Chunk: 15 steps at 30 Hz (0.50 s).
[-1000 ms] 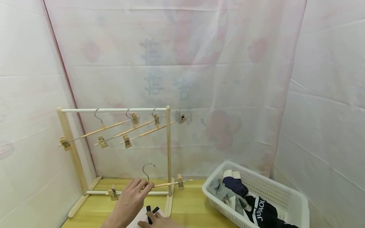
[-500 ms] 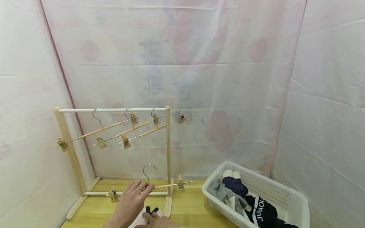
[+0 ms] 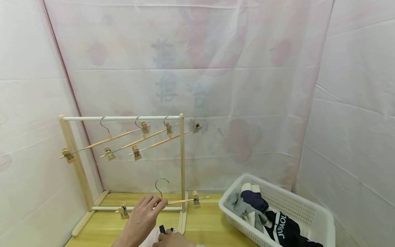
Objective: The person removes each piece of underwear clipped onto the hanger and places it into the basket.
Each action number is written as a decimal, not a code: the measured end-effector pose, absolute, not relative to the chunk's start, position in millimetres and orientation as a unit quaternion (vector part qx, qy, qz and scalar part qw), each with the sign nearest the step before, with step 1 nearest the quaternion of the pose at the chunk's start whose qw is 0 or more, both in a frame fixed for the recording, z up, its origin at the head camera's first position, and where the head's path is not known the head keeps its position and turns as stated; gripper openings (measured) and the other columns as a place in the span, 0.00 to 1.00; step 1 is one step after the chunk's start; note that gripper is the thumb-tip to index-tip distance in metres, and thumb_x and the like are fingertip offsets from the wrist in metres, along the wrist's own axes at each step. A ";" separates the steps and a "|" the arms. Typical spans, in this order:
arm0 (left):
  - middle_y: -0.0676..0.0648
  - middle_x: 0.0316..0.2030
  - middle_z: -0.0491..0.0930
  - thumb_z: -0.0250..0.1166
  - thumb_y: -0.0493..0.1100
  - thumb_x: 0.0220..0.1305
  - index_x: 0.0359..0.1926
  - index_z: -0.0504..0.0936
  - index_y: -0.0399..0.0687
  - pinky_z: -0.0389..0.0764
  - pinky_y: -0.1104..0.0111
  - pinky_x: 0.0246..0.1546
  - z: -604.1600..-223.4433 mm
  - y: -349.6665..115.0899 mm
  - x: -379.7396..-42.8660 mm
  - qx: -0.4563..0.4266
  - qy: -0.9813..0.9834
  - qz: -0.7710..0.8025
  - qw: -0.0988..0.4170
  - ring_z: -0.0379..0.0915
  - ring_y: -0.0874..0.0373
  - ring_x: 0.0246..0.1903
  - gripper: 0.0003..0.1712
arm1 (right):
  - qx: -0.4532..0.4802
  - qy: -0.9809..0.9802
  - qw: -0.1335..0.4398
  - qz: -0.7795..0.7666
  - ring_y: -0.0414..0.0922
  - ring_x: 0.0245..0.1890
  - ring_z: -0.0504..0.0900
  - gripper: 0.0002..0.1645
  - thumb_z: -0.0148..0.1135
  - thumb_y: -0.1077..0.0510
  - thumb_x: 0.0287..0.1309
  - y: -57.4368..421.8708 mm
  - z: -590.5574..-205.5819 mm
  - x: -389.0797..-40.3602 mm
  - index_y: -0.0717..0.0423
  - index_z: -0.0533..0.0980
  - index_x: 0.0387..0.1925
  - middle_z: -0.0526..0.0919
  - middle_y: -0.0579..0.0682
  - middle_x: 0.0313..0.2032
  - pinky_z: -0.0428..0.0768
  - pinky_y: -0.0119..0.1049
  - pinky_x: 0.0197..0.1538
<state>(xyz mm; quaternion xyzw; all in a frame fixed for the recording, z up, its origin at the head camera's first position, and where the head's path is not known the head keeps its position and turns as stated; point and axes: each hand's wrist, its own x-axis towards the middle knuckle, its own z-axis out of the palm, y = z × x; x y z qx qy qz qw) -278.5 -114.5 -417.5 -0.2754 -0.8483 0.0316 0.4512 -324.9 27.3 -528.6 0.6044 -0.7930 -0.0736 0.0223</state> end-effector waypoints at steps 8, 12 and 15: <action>0.56 0.27 0.71 0.24 0.36 0.66 0.34 0.76 0.56 0.67 0.71 0.31 -416.7 -115.6 -281.1 -0.264 -0.839 0.030 0.474 0.66 0.62 0.29 0.30 | 0.627 -0.772 0.066 -0.082 0.26 0.38 0.67 0.28 0.35 0.23 0.51 36.7 -520.7 -315.9 0.15 0.55 0.55 0.68 0.24 0.42 0.68 0.20 0.38; 0.56 0.28 0.71 0.26 0.35 0.65 0.34 0.76 0.56 0.67 0.71 0.32 -417.6 -117.0 -281.3 -0.263 -0.837 0.031 0.478 0.66 0.61 0.29 0.29 | 0.599 -0.797 0.065 -0.043 0.27 0.38 0.68 0.32 0.34 0.21 0.48 45.5 -512.1 -305.8 0.18 0.56 0.56 0.68 0.24 0.42 0.68 0.22 0.38; 0.56 0.28 0.71 0.25 0.35 0.65 0.35 0.77 0.55 0.67 0.71 0.32 -417.2 -117.8 -280.6 -0.262 -0.840 0.028 0.475 0.66 0.61 0.30 0.30 | 0.549 -0.835 0.035 0.022 0.27 0.36 0.69 0.35 0.36 0.19 0.44 55.8 -498.0 -294.3 0.21 0.60 0.54 0.70 0.25 0.43 0.71 0.24 0.36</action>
